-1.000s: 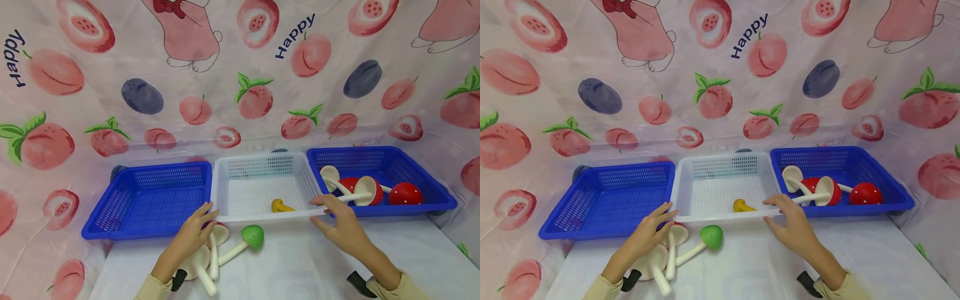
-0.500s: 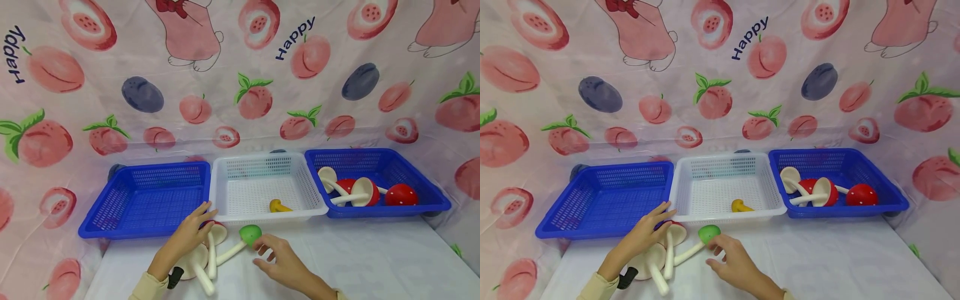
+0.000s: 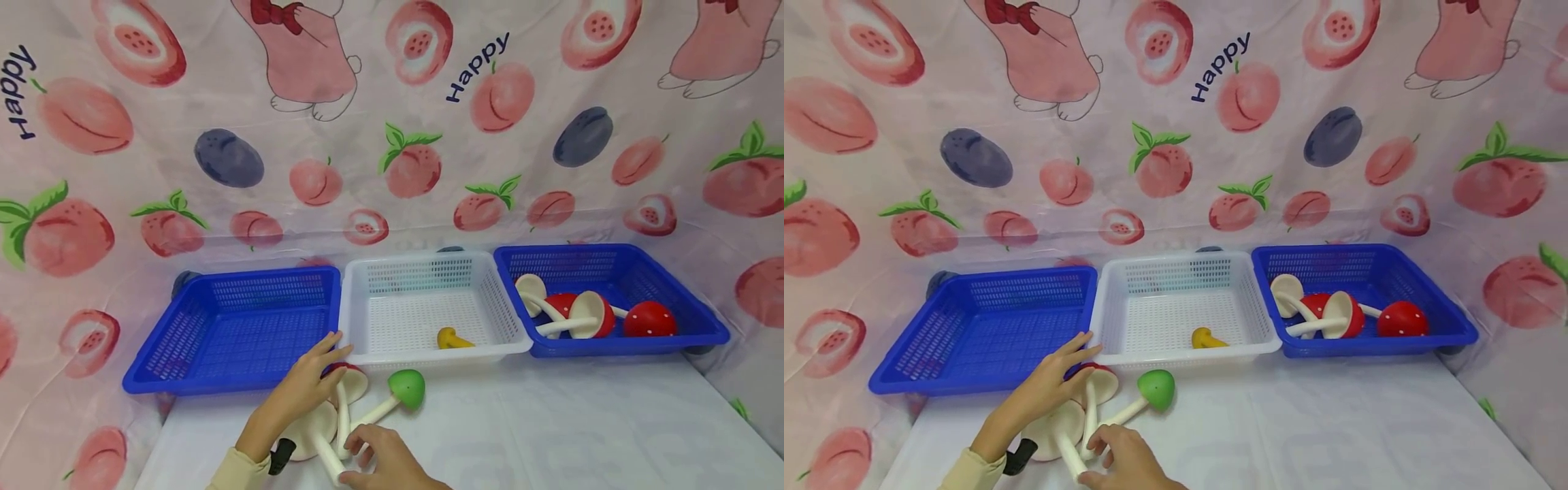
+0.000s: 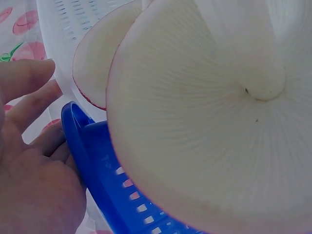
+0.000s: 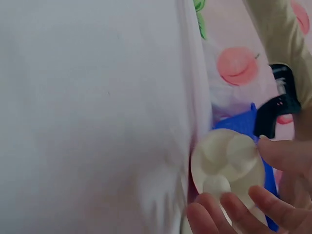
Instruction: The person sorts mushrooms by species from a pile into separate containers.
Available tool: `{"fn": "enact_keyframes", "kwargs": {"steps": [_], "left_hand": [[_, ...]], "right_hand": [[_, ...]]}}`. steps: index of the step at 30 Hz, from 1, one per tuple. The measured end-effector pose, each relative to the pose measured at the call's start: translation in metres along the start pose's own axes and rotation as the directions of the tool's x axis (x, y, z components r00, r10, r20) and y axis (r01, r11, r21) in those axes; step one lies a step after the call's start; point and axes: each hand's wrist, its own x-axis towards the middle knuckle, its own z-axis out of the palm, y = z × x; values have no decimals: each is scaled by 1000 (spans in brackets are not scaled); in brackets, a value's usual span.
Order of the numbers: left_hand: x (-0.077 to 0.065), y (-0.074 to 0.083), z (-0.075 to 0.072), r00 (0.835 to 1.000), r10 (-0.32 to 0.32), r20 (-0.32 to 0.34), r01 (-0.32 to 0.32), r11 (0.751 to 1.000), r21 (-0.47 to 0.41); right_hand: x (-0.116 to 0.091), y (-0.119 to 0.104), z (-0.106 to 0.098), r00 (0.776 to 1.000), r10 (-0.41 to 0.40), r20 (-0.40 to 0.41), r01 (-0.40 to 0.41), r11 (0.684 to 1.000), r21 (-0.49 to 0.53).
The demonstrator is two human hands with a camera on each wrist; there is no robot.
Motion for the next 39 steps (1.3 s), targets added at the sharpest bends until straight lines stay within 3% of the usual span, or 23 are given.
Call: {"fn": "enact_keyframes", "kwargs": {"steps": [4, 9, 15, 24, 33, 39], "left_hand": [[-1, 0, 1, 1000, -1, 5, 1, 1000, -7], [0, 0, 1, 1000, -1, 17, 1, 1000, -5], [-1, 1, -1, 1000, -1, 30, 1, 1000, -2], [0, 3, -2, 1000, -22, 14, 22, 1000, -15], [1, 3, 1, 1000, -14, -5, 14, 1000, -19], [-1, 2, 4, 999, -19, -29, 19, 1000, -9]], "right_hand": [[7, 0, 15, 996, 45, -73, -50, 997, -63], [11, 1, 20, 992, -14, -124, -2, 992, -126], [6, 3, 4, 993, -50, -110, 39, 994, -103], [0, 9, -19, 988, 44, -151, -70, 982, -174], [-9, 12, -37, 996, 56, -72, -68, 980, -189], [-15, 8, -49, 999, -46, -19, 40, 967, -252]]}}
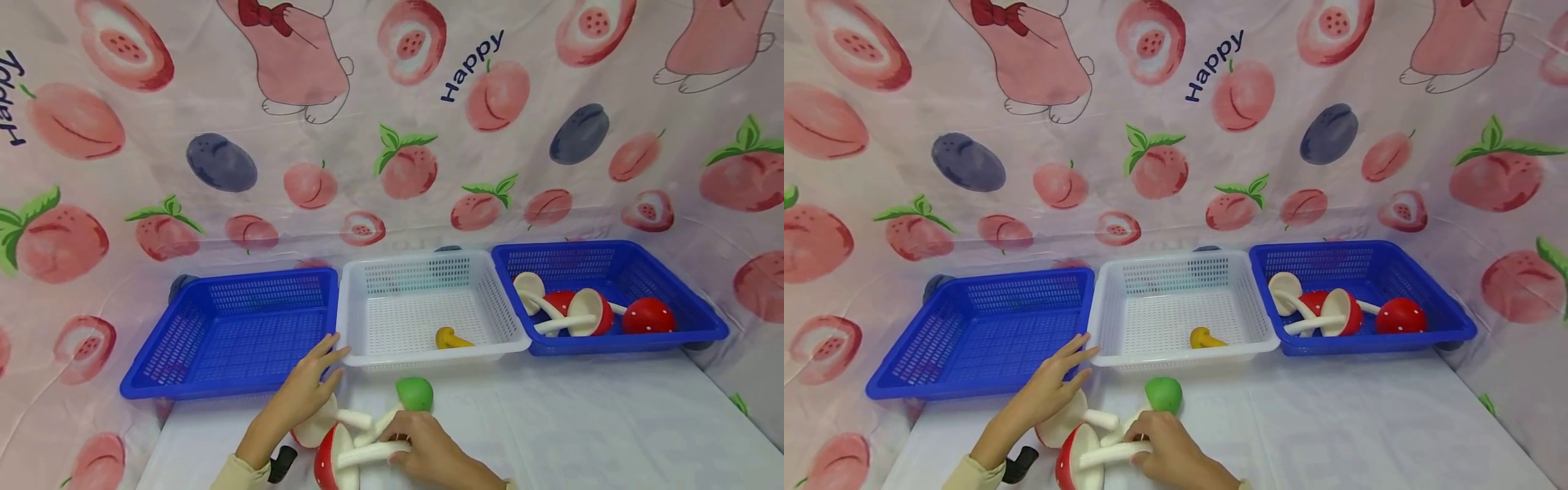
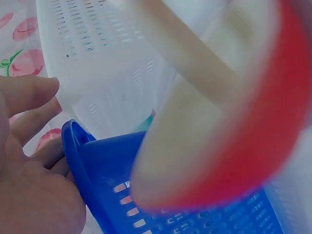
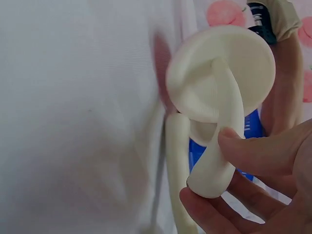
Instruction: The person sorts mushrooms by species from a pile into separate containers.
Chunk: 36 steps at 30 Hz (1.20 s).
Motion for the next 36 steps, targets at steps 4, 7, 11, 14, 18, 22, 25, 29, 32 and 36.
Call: {"fn": "enact_keyframes", "kwargs": {"steps": [4, 7, 11, 14, 18, 22, 25, 29, 32, 36], "left_hand": [[0, 0, 1, 1000, 9, -16, -9, 1000, 12], [0, 0, 2, 1000, 6, -27, -6, 1000, 11], [0, -1, 3, 999, -1, -43, 2, 1000, 18], [0, -1, 4, 999, -15, -48, 16, 999, 29], [0, 0, 5, 998, -42, -47, 44, 998, 33], [0, -1, 6, 997, -53, -56, 55, 998, 39], [0, 0, 9, 996, -48, -80, 51, 998, 39], [0, 0, 13, 991, -26, -133, 33, 998, 45], [0, 0, 15, 985, -14, -171, 24, 998, 59], [0, 0, 18, 979, -18, -201, 32, 997, 68]], "right_hand": [[-5, -2, -10, 996, -86, -8, 86, 996, 25], [-8, -3, -18, 993, -114, -5, 114, 992, 49], [-12, -4, -30, 997, -71, 30, 68, 993, 94], [-15, -4, -41, 998, 8, 67, -19, 988, 152], [-17, -3, -57, 988, 106, 109, -128, 968, 216], [-20, -1, -75, 978, 163, 130, -190, 953, 234], [-23, 2, -89, 980, 167, 109, -188, 955, 229], [-29, 5, -109, 988, 147, 49, -154, 965, 213], [-32, 6, -126, 990, 138, 6, -137, 970, 202], [-35, 7, -147, 990, 134, -52, -124, 980, 153]]}}
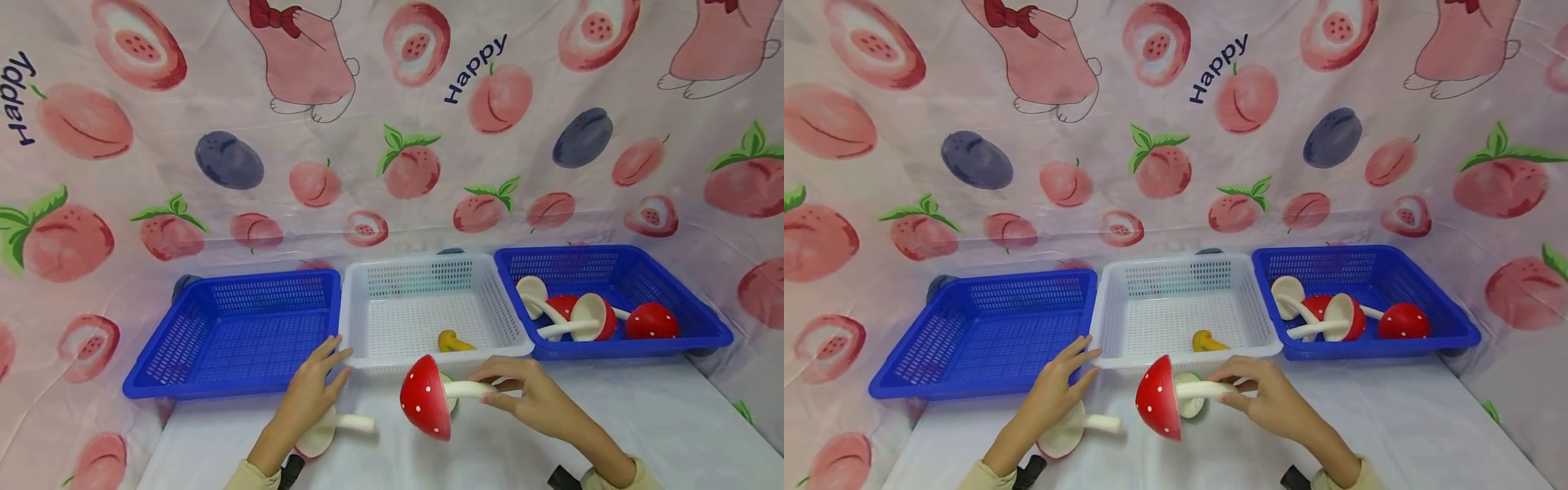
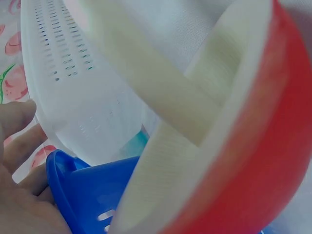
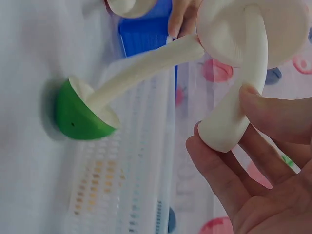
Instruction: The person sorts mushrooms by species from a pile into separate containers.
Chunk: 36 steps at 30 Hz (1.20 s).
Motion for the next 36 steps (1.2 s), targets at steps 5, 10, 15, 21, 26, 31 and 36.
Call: {"fn": "enact_keyframes", "kwargs": {"steps": [5, 10, 15, 21, 26, 31, 36], "left_hand": [[0, 0, 1, 1000, -16, -12, 16, 1000, -6], [1, 0, 2, 1000, -12, -24, 12, 1000, -4], [2, 0, 1, 1000, -11, -27, 10, 1000, -4], [2, 0, 0, 1000, -7, -27, 7, 1000, -13], [2, 0, 0, 999, -4, -34, 4, 1000, -9], [2, 0, 1, 999, -7, -37, 6, 1000, -16], [3, 1, 0, 999, 0, -40, -1, 1000, -14]], "right_hand": [[-2, -1, -23, 996, 3, -90, -12, 996, -94], [-4, -2, -42, 984, -23, -176, -5, 988, -157], [-5, -1, -57, 971, -51, -235, 3, 980, -201], [-5, 1, -76, 947, -15, -321, -77, 960, -271], [-5, 7, -95, 912, 46, -408, -179, 939, -293], [-3, 19, -111, 872, 95, -479, -255, 925, -282], [1, 34, -122, 826, 129, -548, -315, 913, -260]]}}
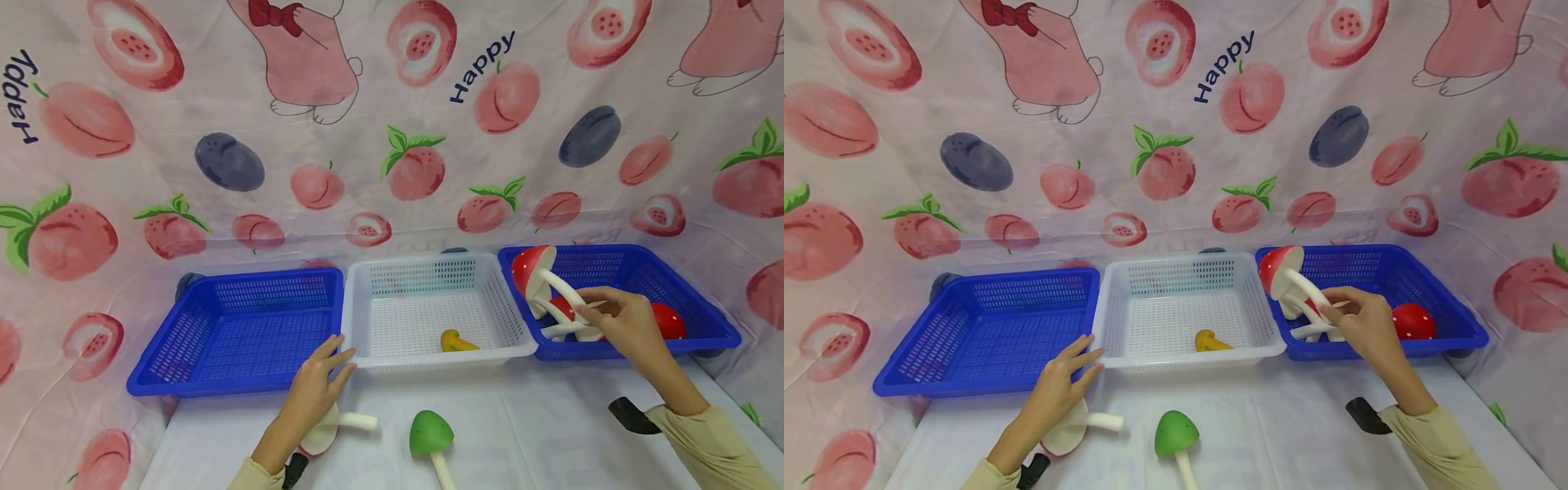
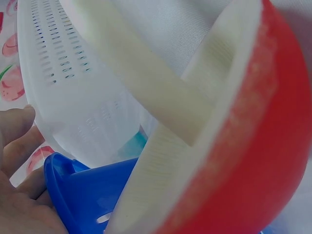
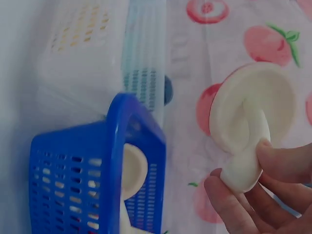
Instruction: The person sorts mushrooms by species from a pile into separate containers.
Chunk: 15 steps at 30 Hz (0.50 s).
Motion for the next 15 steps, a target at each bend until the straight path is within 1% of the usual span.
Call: {"fn": "enact_keyframes", "kwargs": {"steps": [6, 10, 13, 15], "left_hand": [[1, 0, -1, 1000, 9, 4, -9, 1000, -1], [0, 0, -1, 1000, 4, 10, -4, 1000, 0], [0, 0, -1, 1000, -2, 11, 2, 1000, -1], [-1, 0, 0, 1000, -4, 13, 4, 1000, 0]], "right_hand": [[14, 17, 9, 994, 42, -101, -43, 999, -10], [23, 25, 17, 986, 35, -162, -35, 999, 2], [30, 29, 23, 985, 26, -173, -26, 1000, 3], [33, 32, 27, 987, 27, -158, -30, 999, -18]]}}
